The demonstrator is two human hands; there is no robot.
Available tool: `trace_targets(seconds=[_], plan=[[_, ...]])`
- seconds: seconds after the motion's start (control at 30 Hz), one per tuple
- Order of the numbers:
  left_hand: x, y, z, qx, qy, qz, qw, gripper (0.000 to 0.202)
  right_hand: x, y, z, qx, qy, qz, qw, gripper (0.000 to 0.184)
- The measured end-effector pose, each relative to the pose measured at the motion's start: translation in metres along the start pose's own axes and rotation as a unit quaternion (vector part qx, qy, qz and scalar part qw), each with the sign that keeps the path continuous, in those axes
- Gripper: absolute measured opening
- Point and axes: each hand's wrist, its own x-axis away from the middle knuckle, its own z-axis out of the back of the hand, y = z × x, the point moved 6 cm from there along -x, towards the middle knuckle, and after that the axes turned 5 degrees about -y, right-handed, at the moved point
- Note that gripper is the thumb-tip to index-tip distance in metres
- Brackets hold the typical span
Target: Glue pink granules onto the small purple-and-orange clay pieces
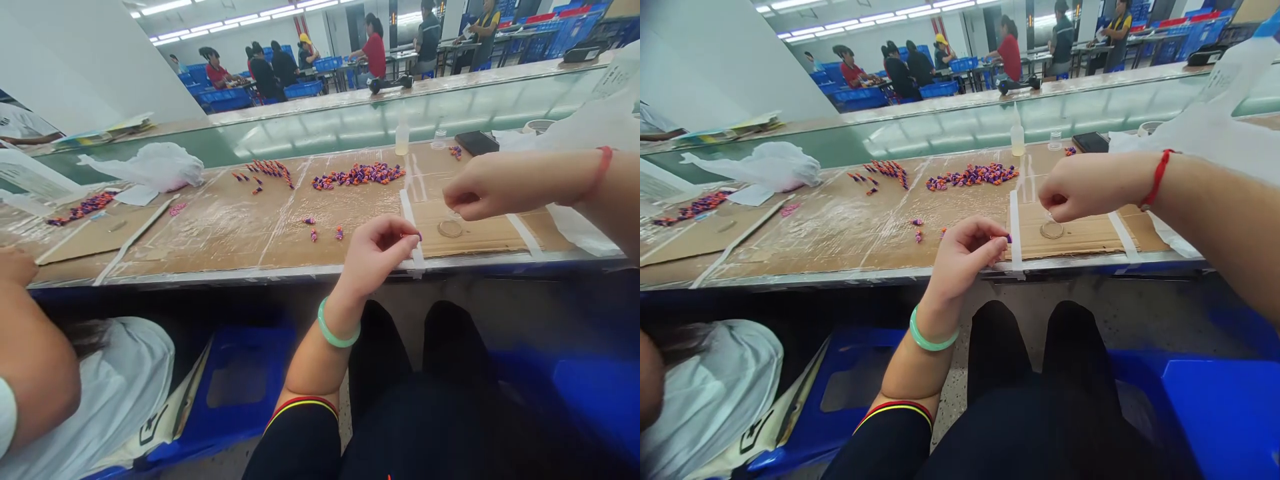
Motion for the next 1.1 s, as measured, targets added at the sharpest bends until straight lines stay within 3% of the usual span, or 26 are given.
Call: trace_targets(seconds=[0.2, 0.37, 0.5, 0.63, 0.8, 1.1], plan=[[-0.001, 0.000, 0.001, 0.019, -0.007, -0.014, 1.000, 0.016, 0.002, 0.001, -0.001, -0.002, 0.016, -0.007, 1.000, 0.024], [-0.002, -0.002, 0.001, 0.058, -0.006, -0.010, 0.998, 0.021, 0.022, -0.004, 0.017, -0.083, 0.122, 0.043, 0.988, 0.030], [0.004, 0.005, -0.005, 0.121, 0.023, -0.050, 0.991, 0.022, 0.043, -0.023, 0.015, -0.246, 0.203, 0.084, 0.944, 0.026], [0.014, 0.016, -0.019, 0.162, 0.017, -0.093, 0.982, 0.018, 0.058, -0.049, 0.004, -0.367, 0.249, 0.109, 0.890, 0.027], [0.022, 0.026, -0.028, 0.162, 0.018, -0.115, 0.980, 0.013, 0.067, -0.067, 0.004, -0.387, 0.257, 0.110, 0.879, 0.025], [0.025, 0.034, -0.034, 0.162, 0.005, -0.152, 0.975, 0.012, 0.074, -0.068, 0.000, -0.389, 0.275, 0.094, 0.874, 0.024]])
